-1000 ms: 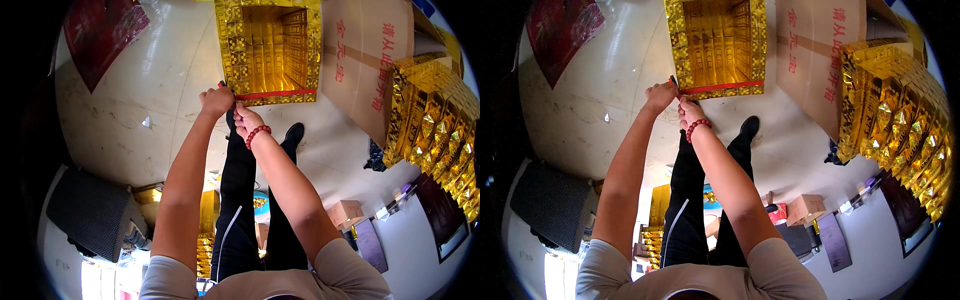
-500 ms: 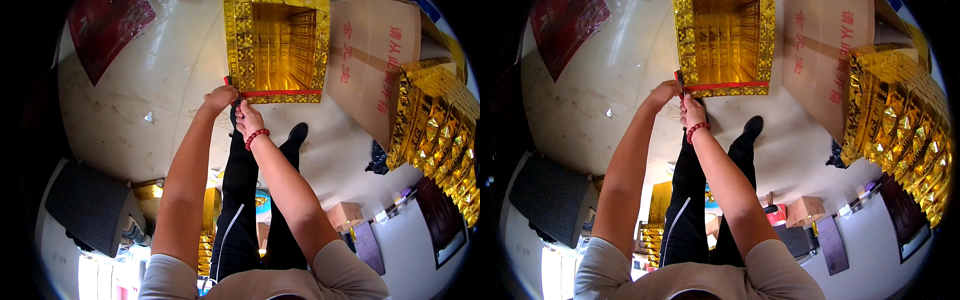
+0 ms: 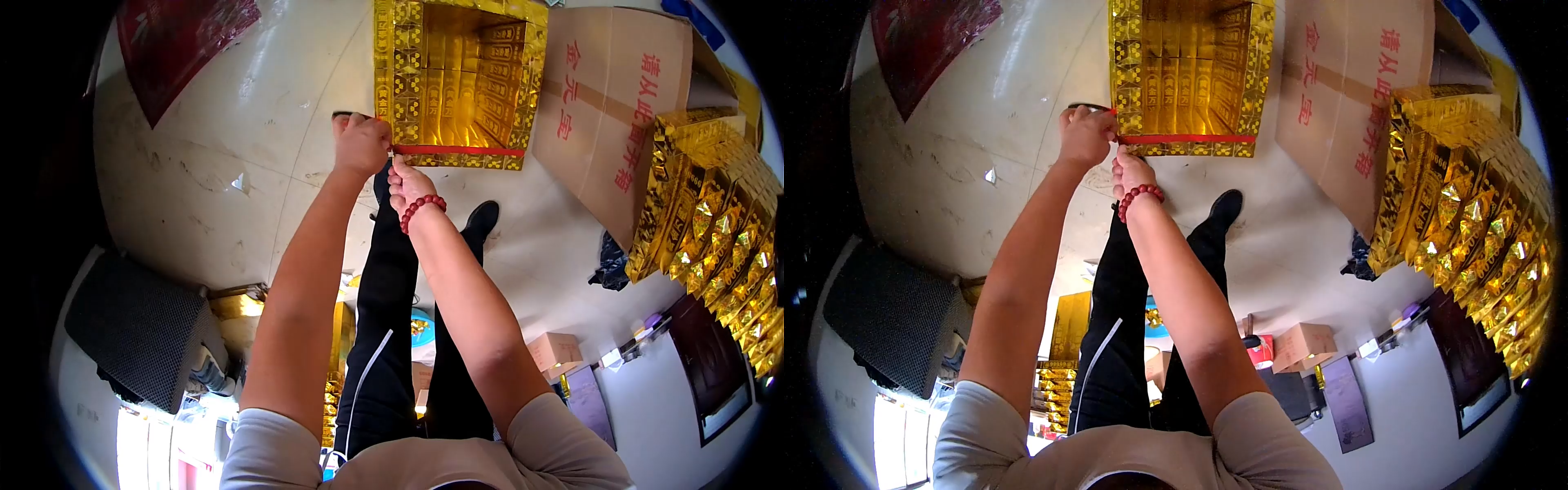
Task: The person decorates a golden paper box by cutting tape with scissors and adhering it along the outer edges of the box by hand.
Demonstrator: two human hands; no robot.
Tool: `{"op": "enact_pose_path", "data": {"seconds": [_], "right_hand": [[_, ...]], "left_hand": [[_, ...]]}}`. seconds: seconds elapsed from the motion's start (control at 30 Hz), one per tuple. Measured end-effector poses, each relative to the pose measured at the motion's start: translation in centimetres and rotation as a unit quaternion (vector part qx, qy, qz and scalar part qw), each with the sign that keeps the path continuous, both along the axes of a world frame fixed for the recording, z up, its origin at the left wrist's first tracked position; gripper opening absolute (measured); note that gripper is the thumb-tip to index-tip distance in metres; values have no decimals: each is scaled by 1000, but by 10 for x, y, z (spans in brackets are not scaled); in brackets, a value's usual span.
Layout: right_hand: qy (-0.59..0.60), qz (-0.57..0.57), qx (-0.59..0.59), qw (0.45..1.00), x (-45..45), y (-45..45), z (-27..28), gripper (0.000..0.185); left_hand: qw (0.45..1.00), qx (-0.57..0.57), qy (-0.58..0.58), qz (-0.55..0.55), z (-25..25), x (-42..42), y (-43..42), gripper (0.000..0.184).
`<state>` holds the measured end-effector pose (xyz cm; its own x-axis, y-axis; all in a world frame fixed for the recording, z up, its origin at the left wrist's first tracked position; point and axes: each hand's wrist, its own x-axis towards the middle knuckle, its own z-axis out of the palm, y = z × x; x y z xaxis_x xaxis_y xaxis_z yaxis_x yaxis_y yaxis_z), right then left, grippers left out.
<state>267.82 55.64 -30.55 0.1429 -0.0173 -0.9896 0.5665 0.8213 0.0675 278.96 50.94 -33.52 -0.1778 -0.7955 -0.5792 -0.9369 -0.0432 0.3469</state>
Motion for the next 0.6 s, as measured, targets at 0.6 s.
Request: {"op": "enact_pose_path", "data": {"seconds": [0.6], "right_hand": [[8, -24, -31, 999, 9, -1, 3, 27]], "left_hand": [[979, 83, -94, 162, -12, -13, 21, 10]]}}
